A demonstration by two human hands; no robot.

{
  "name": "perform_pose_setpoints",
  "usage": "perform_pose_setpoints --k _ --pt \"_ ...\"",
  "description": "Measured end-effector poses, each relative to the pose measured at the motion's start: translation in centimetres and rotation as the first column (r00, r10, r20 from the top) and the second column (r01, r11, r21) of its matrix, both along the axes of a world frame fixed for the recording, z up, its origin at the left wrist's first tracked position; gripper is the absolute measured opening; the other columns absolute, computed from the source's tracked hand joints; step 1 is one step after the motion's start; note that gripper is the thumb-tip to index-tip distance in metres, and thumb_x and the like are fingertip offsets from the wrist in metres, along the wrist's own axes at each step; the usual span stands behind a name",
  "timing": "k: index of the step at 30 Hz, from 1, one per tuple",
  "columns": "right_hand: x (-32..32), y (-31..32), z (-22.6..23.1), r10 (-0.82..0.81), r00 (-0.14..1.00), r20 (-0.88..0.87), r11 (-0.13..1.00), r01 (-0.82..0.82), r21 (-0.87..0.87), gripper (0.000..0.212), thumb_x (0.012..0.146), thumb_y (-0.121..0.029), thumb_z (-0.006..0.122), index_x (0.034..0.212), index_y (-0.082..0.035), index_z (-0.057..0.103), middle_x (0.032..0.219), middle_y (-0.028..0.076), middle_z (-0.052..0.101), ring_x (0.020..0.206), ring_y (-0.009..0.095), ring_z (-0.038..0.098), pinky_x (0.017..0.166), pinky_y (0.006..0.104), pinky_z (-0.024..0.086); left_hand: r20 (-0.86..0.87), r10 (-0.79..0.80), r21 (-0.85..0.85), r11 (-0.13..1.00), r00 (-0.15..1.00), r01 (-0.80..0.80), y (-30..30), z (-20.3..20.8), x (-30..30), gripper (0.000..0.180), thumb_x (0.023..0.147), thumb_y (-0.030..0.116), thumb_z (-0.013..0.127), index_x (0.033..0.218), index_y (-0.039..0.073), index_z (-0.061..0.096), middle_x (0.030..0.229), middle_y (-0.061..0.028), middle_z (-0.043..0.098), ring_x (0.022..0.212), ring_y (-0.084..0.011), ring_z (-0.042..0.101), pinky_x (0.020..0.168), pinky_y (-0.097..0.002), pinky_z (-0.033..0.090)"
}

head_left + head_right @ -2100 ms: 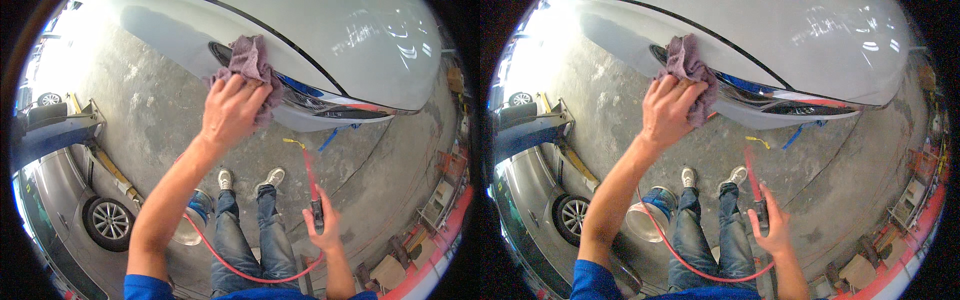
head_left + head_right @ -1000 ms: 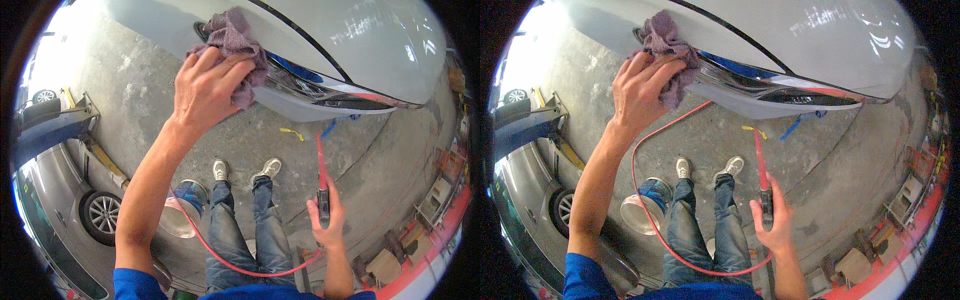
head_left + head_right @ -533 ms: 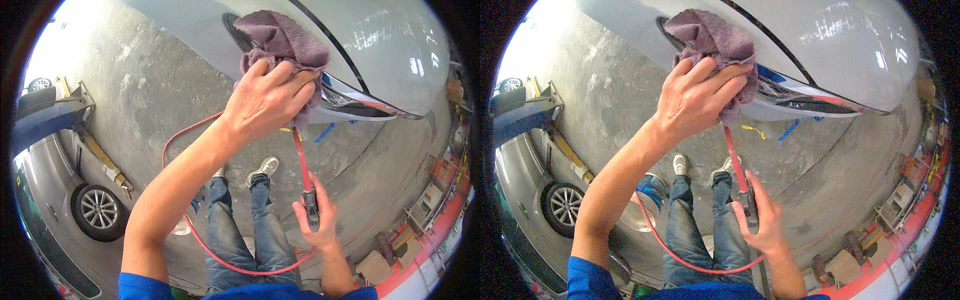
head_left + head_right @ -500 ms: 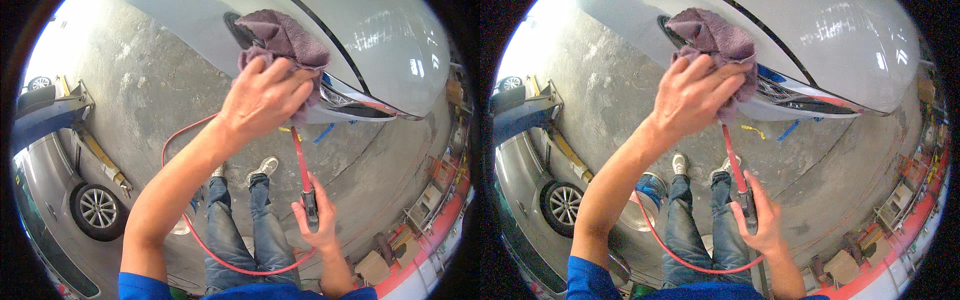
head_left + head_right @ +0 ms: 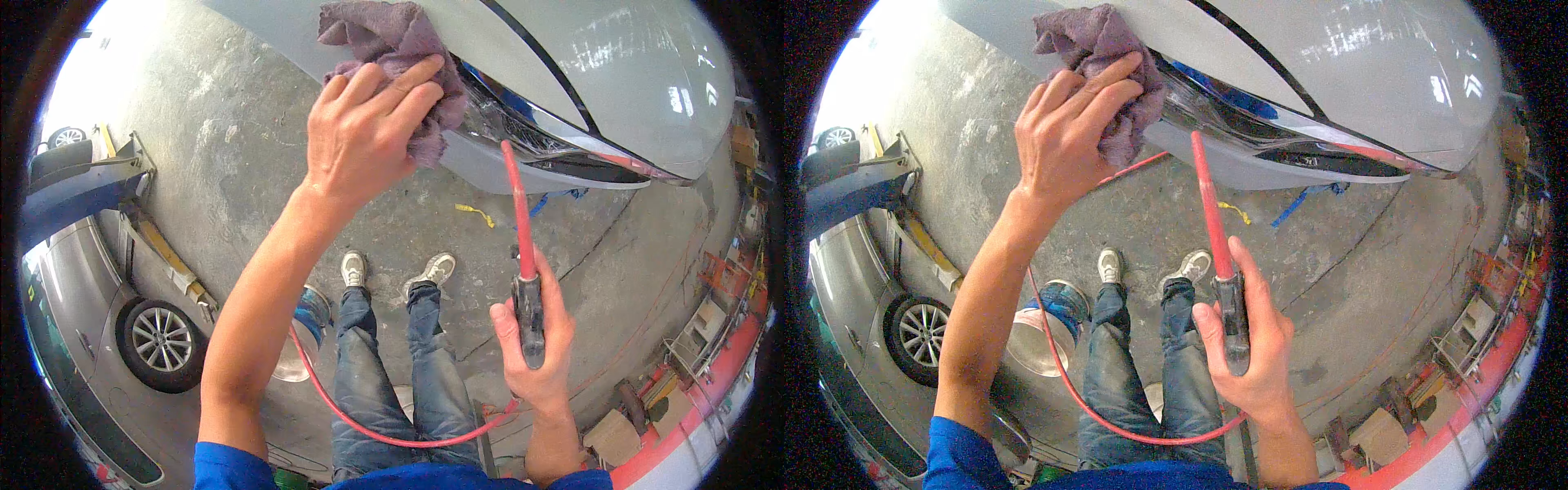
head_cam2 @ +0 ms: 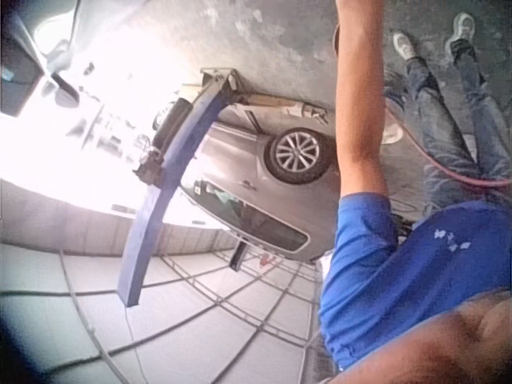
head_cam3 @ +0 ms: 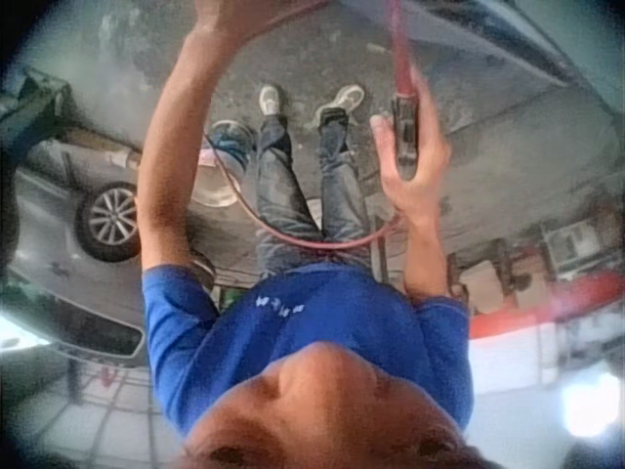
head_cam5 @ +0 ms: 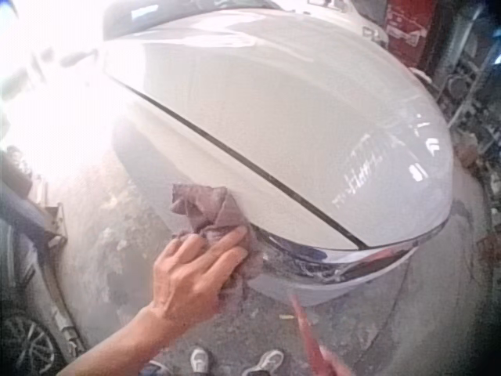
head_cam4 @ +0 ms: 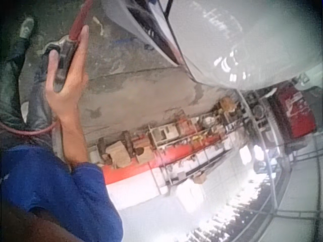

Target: The person wipes the front bumper and hood of a white sedan with a cloth, then rinses the cloth in a bucket. They use an air hose to blow air along the front bumper, wheel arch, and wheel, then wipe the headlight area with the cloth.

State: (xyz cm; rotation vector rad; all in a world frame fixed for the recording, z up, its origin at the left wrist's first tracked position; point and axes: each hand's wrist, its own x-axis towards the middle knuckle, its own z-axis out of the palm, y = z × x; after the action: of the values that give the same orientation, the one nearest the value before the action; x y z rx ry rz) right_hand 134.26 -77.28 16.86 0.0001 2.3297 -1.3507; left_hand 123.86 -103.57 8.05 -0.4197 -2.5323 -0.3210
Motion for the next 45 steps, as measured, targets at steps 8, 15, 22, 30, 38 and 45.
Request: perform_pose_setpoints --k 8,15,22,30,38,45 --pt "1.5 1.8 -0.3 0.036 0.999 -0.019 0.999 -0.036 0.037 0.064 0.089 -0.007 0.07 0.149 0.0 0.046 0.078 0.005 0.061 0.067 0.012 0.057 0.066 0.0271 0.048 -0.039 0.012 0.07 0.998 0.999 -0.01 6.3 -0.2 0.4 0.034 0.063 0.014 0.076 0.096 0.014 0.068 0.117 0.0063 0.073 0.083 -0.0165 0.06 0.071 -0.0321 0.047" --pt "3.0 3.2 -0.2 0.041 0.999 0.032 0.998 -0.043 0.036 0.064 0.09 -0.007 0.07 0.148 0.001 0.046 0.09 0.01 0.067 0.07 0.015 0.062 0.07 0.0289 0.051 -0.04 0.035 0.047 0.998 0.999 -0.033 2.3 -0.1 -0.3 0.029 0.065 0.015 0.075 0.093 0.014 0.067 0.119 0.007 0.071 0.09 -0.0152 0.061 0.073 -0.0342 0.048" --pt "4.1 2.3 0.0 0.125 0.992 -0.009 0.992 -0.124 0.035 0.065 0.088 -0.007 0.073 0.148 0.0 0.047 0.108 0.016 0.071 0.076 0.018 0.068 0.072 0.0314 0.054 -0.022 0.106 0.066 0.992 0.994 -0.104 3.5 -0.1 0.2 0.033 0.063 0.017 0.079 0.093 0.015 0.068 0.119 0.0102 0.07 0.087 -0.0161 0.059 0.074 -0.034 0.047" --pt "6.0 4.0 -0.7 0.024 1.0 -0.001 0.993 -0.024 0.112 0.065 0.085 -0.006 0.072 0.145 0.003 0.048 0.087 0.009 0.066 0.067 0.017 0.06 0.068 0.0318 0.051 0.088 0.402 0.502 0.772 0.911 -0.389 0.6 -1.6 -0.2 0.053 0.065 0.014 0.082 0.116 0.011 0.069 0.127 -0.0045 0.069 0.105 -0.03 0.063 0.092 -0.0398 0.053" --pt "7.3 4.4 -1.5 -0.013 1.0 0.002 0.979 0.012 0.203 0.066 0.083 -0.009 0.074 0.142 0.008 0.049 0.075 0.005 0.062 0.065 0.011 0.056 0.062 0.026 0.048 0.04 0.386 0.559 0.756 0.922 -0.341 5.4 -4.7 1.7 0.075 0.059 0.007 0.083 0.131 0.011 0.065 0.145 -0.0091 0.06 0.11 -0.0346 0.063 0.096 -0.0406 0.053" --pt "7.2 2.6 -0.8 0.084 0.996 -0.031 0.983 -0.078 0.165 0.067 0.081 -0.008 0.076 0.141 0.007 0.05 0.075 0.006 0.063 0.065 0.012 0.059 0.063 0.0268 0.05 0.119 0.458 0.523 0.725 0.881 -0.448 1.4 -3.4 0.3 0.076 0.067 0.008 0.081 0.14 0.01 0.058 0.146 -0.011 0.058 0.112 -0.0377 0.059 0.101 -0.0439 0.05"
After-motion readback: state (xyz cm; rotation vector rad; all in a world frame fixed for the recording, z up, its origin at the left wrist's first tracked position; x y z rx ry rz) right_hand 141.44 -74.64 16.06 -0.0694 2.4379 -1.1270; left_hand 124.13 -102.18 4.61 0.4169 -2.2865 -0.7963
